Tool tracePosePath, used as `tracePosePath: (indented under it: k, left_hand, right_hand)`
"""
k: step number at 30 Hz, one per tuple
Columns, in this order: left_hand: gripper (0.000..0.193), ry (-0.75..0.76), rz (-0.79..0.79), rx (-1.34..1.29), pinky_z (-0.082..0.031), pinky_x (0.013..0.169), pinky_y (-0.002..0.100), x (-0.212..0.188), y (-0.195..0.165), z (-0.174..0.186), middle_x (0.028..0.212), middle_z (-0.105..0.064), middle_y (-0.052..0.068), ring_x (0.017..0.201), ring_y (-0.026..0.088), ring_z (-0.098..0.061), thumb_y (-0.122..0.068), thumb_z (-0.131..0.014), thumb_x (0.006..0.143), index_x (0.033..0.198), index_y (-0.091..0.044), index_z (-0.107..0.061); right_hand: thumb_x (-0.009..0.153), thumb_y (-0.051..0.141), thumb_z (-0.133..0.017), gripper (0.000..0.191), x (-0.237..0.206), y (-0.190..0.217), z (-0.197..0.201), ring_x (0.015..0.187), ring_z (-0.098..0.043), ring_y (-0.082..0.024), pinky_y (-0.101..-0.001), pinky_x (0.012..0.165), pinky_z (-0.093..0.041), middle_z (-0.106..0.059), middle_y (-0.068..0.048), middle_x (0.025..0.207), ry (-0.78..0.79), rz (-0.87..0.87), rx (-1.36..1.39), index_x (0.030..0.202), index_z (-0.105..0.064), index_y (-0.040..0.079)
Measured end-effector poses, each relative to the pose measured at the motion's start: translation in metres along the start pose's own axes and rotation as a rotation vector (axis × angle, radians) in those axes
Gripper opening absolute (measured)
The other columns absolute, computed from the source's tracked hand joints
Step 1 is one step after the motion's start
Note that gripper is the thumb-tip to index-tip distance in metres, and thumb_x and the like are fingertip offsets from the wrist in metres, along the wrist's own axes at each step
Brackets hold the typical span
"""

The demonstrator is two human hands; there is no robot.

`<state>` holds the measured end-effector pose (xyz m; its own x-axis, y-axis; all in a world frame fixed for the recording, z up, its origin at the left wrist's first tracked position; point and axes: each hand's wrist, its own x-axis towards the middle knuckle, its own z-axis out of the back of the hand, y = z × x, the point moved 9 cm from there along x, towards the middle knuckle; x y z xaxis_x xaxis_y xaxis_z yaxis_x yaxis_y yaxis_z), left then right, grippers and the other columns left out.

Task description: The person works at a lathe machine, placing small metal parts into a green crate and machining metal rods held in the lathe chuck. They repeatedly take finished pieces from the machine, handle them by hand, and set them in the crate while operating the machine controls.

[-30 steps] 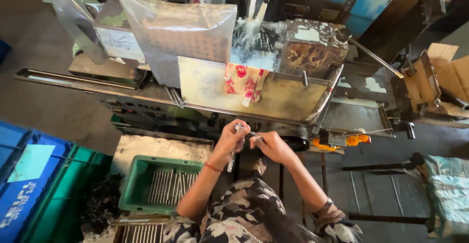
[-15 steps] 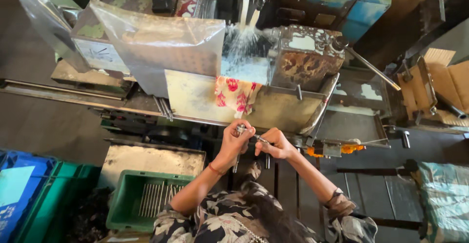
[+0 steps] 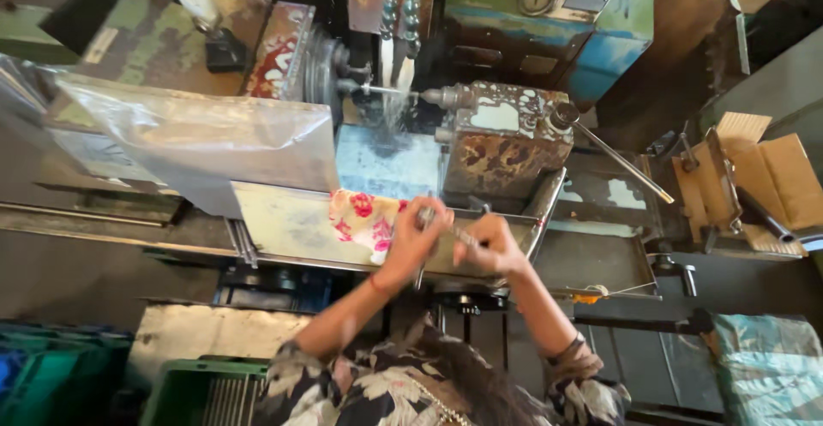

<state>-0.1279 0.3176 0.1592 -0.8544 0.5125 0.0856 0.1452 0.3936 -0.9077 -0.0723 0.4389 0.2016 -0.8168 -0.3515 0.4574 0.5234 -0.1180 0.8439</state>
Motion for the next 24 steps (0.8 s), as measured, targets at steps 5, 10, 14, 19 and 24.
tracePosePath:
  k: [5,10,14,19,24]
  left_hand:
    - [0.018,0.044,0.287,-0.296,-0.036,0.044,0.026,0.17,0.077,0.033,0.065,-0.051,-0.004,0.048,0.007,-0.046,-0.026,-0.073,0.097,0.094,-0.013,-0.061]
    - [0.017,-0.578,0.145,-0.252,-0.043,0.04,0.039,0.288,0.091,0.138,0.062,-0.051,0.005,0.043,0.022,-0.047,-0.011,-0.073,0.087,0.083,-0.004,-0.058]
    - [0.032,-0.727,0.239,-0.232,-0.046,0.05,0.037,0.301,0.1,0.175,0.078,-0.054,0.003,0.058,0.017,-0.051,-0.009,-0.07,0.09,0.106,-0.02,-0.044]
    - [0.024,-0.558,0.289,-0.313,-0.051,0.061,0.042,0.313,0.103,0.183,0.09,-0.057,0.001,0.07,0.019,-0.058,-0.017,-0.066,0.096,0.116,-0.022,-0.053]
    - [0.031,-0.578,0.278,-0.315,-0.054,0.068,0.045,0.318,0.109,0.195,0.092,-0.061,0.001,0.077,0.02,-0.062,-0.016,-0.065,0.095,0.122,-0.026,-0.053]
  right_hand:
    - [0.095,0.014,-0.075,0.007,-0.016,-0.034,0.139,0.074,-0.071,-0.022,-0.0342,0.068,-0.057,-0.073,-0.011,0.088,-0.268,-0.144,-0.944,0.093,-0.074,0.008]
    - [0.108,0.052,-0.063,0.052,-0.132,-0.072,0.357,0.083,-0.07,-0.041,-0.0502,0.075,-0.055,-0.071,-0.021,0.086,-0.724,-0.927,-1.319,0.097,-0.076,0.003]
    - [0.102,0.069,-0.06,0.068,-0.213,-0.091,0.393,0.096,-0.067,-0.051,-0.0596,0.084,-0.052,-0.071,-0.029,0.097,-0.726,-1.074,-1.387,0.096,-0.077,0.003]
    - [0.106,0.069,-0.048,0.068,-0.246,-0.118,0.398,0.097,-0.065,-0.055,-0.0606,0.087,-0.052,-0.072,-0.03,0.097,-0.843,-1.215,-1.197,0.1,-0.079,0.009]
    - [0.105,0.063,-0.052,0.059,-0.253,-0.116,0.38,0.095,-0.066,-0.055,-0.062,0.083,-0.052,-0.071,-0.031,0.096,-0.973,-1.233,-1.254,0.103,-0.081,0.012]
